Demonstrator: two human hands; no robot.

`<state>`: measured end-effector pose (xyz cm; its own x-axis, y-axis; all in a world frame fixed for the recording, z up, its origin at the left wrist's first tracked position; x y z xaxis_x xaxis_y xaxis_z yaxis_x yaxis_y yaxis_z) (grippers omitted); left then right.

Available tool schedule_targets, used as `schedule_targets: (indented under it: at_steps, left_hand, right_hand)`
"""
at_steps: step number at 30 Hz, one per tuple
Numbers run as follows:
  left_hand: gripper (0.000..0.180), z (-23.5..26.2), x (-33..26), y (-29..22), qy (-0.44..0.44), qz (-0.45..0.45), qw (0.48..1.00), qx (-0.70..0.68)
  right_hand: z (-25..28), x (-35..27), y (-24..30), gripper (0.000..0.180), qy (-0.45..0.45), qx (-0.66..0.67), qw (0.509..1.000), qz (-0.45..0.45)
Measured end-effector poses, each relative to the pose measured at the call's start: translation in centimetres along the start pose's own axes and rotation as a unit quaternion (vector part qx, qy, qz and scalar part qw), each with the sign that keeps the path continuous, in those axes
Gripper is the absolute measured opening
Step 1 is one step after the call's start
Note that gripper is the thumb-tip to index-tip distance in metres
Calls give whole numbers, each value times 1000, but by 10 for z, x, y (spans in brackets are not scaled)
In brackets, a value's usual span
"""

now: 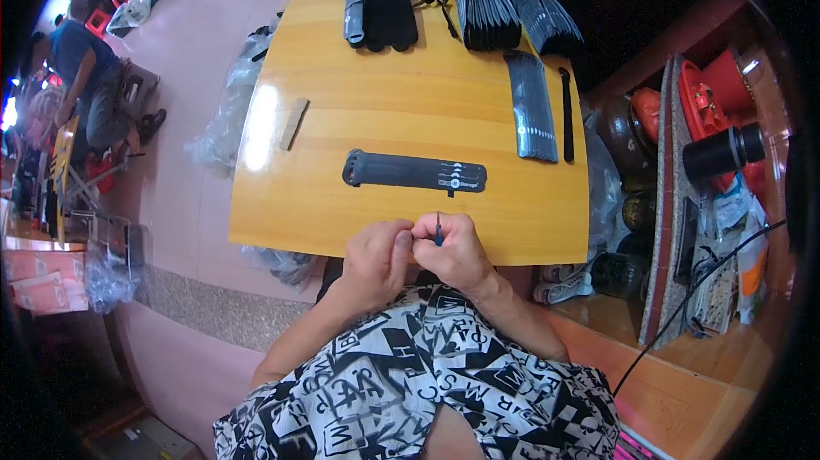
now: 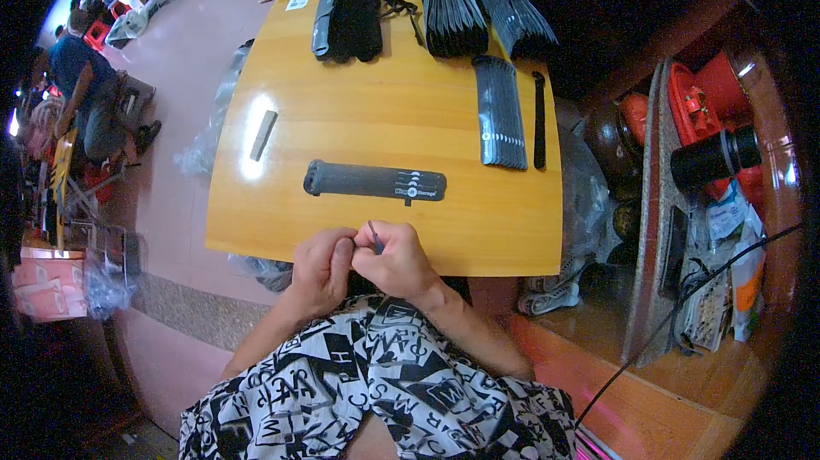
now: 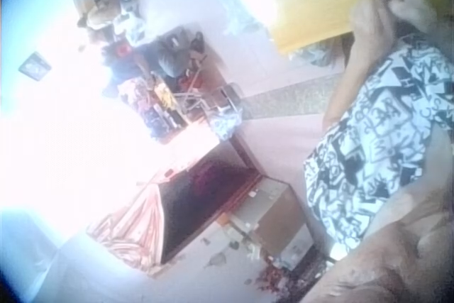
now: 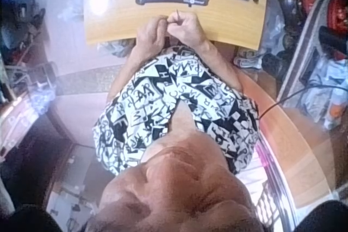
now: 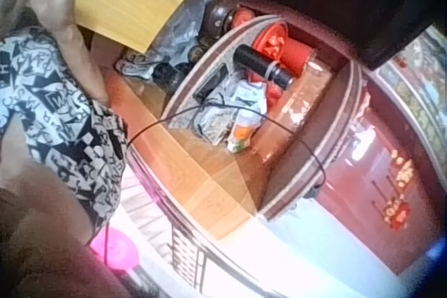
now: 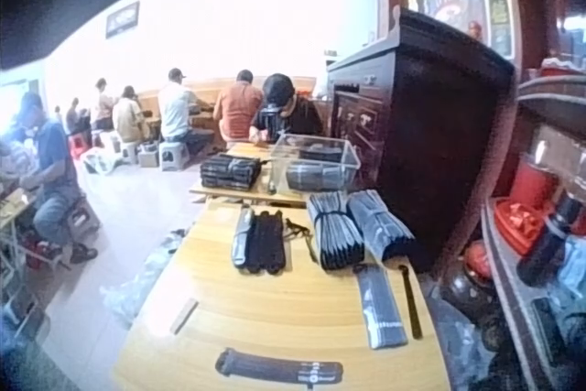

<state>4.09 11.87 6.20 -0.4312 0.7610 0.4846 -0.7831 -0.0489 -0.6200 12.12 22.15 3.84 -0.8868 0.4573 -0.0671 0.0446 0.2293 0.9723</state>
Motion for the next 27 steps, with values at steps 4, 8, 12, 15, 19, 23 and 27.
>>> schedule_targets:
  at_steps: [4, 8, 12, 15, 19, 23, 27]
  left_hand:
    - [12, -6, -8, 19, 58, 196, 970, -130]
    - [15, 5, 1, 18, 35, 95, 993, -58]
    - [11, 10, 4, 12, 0, 65, 997, -32]
    - [11, 12, 3, 10, -1, 69, 996, -59]
    - [11, 16, 5, 9, 10, 61, 997, -38]
    - [14, 18, 12, 7, 2, 66, 997, -32]
    - [19, 14, 3, 25, 2, 211, 962, -175]
  right_hand:
    - [-5, 5, -3, 9, -14, 29, 998, -51]
    - [-4, 8, 3, 23, 17, 62, 984, -163]
    - [-2, 12, -4, 36, 85, 137, 967, -200]
    - [-3, 11, -1, 34, 102, 191, 953, -211]
    - [-9, 11, -1, 31, 107, 231, 944, -211]
    - [-13, 13, 10, 24, 75, 172, 972, -138]
    - [-26, 24, 20, 21, 31, 49, 997, -57]
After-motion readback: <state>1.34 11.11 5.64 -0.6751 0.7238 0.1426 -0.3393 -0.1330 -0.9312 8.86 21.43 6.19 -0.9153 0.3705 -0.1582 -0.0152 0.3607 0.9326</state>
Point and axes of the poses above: each hand's wrist, its own x-axis towards the middle knuckle, its own z-axis out of the back of the hand, y = z × x, the point moved 4 cm from there along x, towards the middle knuckle, and after that the axes turned 9 degrees about x, right-handed, at the moved point
